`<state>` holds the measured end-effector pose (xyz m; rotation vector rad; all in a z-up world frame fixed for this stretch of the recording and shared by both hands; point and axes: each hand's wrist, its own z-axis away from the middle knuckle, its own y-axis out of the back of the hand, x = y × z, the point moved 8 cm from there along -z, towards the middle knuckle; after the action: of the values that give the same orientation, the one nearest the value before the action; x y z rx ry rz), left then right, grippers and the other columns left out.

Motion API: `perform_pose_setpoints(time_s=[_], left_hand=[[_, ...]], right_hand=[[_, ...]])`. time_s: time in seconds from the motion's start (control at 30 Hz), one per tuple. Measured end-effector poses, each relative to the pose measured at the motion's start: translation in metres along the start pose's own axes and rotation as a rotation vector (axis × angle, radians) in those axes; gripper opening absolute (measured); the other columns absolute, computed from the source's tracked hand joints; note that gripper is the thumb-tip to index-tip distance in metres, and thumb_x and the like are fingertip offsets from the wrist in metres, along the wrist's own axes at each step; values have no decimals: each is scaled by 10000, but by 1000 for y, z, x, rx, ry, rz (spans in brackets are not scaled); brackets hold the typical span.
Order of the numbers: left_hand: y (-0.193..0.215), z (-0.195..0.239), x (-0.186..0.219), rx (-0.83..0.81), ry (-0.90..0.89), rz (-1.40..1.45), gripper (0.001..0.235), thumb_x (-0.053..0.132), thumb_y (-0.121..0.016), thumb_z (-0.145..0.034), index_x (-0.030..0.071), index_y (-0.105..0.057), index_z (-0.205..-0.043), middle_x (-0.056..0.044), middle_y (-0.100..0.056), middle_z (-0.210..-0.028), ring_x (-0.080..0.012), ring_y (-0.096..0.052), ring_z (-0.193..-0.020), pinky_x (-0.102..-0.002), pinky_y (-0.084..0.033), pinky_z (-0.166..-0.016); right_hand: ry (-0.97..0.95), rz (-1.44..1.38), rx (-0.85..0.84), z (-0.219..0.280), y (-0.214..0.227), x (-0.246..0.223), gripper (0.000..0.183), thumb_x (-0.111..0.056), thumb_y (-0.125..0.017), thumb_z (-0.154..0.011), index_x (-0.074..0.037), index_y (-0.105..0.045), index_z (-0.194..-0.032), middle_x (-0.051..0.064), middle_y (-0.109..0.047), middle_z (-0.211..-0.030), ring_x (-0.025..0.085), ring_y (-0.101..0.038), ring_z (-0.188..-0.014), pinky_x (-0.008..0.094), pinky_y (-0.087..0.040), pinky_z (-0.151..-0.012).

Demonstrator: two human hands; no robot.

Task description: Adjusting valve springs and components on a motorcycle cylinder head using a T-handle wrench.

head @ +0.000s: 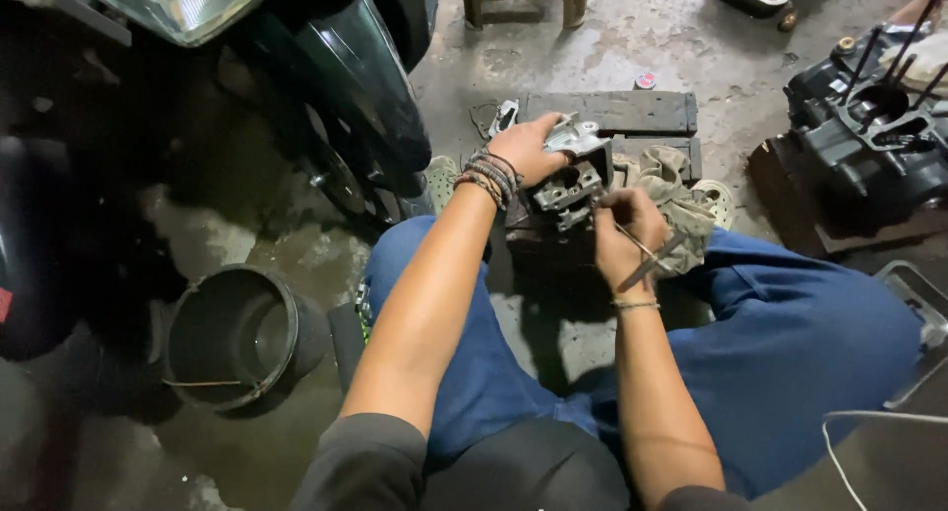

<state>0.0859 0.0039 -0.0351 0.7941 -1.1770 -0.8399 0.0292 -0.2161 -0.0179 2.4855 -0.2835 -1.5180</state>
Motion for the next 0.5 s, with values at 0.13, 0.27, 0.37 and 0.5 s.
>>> perform_pose_setpoints(time_s=[0.13, 0.27, 0.37, 0.5], left_hand=[[-3, -9, -11, -12, 10, 44, 659, 541, -610, -900, 257, -439, -1470, -178, -673, -1293, -369, -609, -1263, -509, -460, -1095], [5, -3, 0, -5, -26, 34, 626, 460, -643, -875, 288, -465, -1450, -159, -671, -1296, -364, -610, -1261, -503, -466, -1091], [9, -4, 1, -2, -30, 28, 644, 437, -662, -860, 279, -469, -1454, -157, -662, -1312, -358, -606, -1270, -501, -463, -1098], [0, -12, -13, -13, -1, 70, 679, 434, -652, -858, 258, -447, -1481, -164, -638, -1346, -361, -586, -1292, -513, -447, -1110]], right_hand=[[131, 92, -31, 0, -16, -1, 185, 23, -681, -787, -153, -664, -839, 60, -659, -752, 313, -677, -734, 385, -529, -656], [132, 37, -94, 6, -24, -9, 194, 27, -643, -761, -161, -653, -807, 70, -654, -717, 344, -667, -717, 398, -523, -640], [68, 37, -61, 2, -21, -8, 185, 22, -644, -778, -154, -664, -831, 73, -651, -715, 333, -666, -697, 379, -524, -617], [72, 61, -74, 3, -25, -8, 178, 7, -642, -767, -157, -650, -837, 54, -637, -722, 319, -672, -705, 382, -526, -615]])
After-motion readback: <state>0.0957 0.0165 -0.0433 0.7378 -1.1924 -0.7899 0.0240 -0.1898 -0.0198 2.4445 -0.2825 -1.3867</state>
